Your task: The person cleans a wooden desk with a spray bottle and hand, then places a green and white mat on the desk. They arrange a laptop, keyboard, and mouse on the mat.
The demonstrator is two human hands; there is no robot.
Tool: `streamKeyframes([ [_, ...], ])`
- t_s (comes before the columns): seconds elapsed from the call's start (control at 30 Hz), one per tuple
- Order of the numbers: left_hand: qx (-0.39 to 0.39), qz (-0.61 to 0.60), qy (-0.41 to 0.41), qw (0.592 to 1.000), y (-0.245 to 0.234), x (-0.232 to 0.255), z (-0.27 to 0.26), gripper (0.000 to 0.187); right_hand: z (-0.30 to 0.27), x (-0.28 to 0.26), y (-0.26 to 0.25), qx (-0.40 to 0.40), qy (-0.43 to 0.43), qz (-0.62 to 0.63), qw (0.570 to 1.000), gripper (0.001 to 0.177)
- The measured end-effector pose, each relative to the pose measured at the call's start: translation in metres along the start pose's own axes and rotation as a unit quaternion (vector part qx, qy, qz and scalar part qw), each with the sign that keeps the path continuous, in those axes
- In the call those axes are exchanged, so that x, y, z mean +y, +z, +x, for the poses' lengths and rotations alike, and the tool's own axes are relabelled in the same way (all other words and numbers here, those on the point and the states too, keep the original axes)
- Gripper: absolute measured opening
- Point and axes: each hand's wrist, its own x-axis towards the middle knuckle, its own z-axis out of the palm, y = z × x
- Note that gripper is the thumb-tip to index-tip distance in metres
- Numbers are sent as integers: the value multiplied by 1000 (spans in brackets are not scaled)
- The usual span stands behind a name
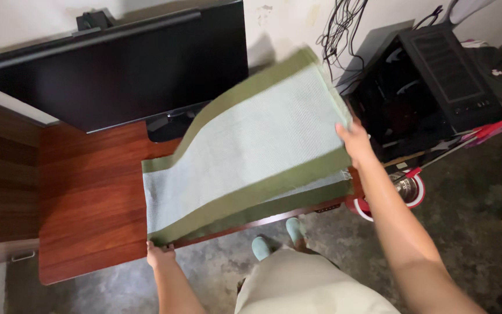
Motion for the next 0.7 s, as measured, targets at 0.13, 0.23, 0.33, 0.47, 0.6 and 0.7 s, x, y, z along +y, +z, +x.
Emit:
streamKeyframes([
  [0.13, 8, -37, 11, 999, -1, 0, 5, 50, 15, 128, -35, 41, -16, -374, 926, 46],
  [0.23, 21, -52, 15, 998, 3, -4, 8, 52, 17, 177, -47, 42, -43, -475, 878, 51],
  [0.33, 48, -44, 22, 998, -2, -8, 8, 52, 10, 178, -46, 35, 21, -469, 882, 46],
  [0.47, 52, -23, 50, 997, -5, -10, 23, 47, 4, 151, -38, 41, 27, -495, 867, 43],
  [0.6, -34, -43, 13, 998, -26, -12, 46, 38, -11, 141, -32, 70, 105, -484, 866, 43],
  [0.7, -48, -14, -25, 998, -33, -11, 51, 31, -20, 146, -21, 108, 57, -520, 845, 45],
])
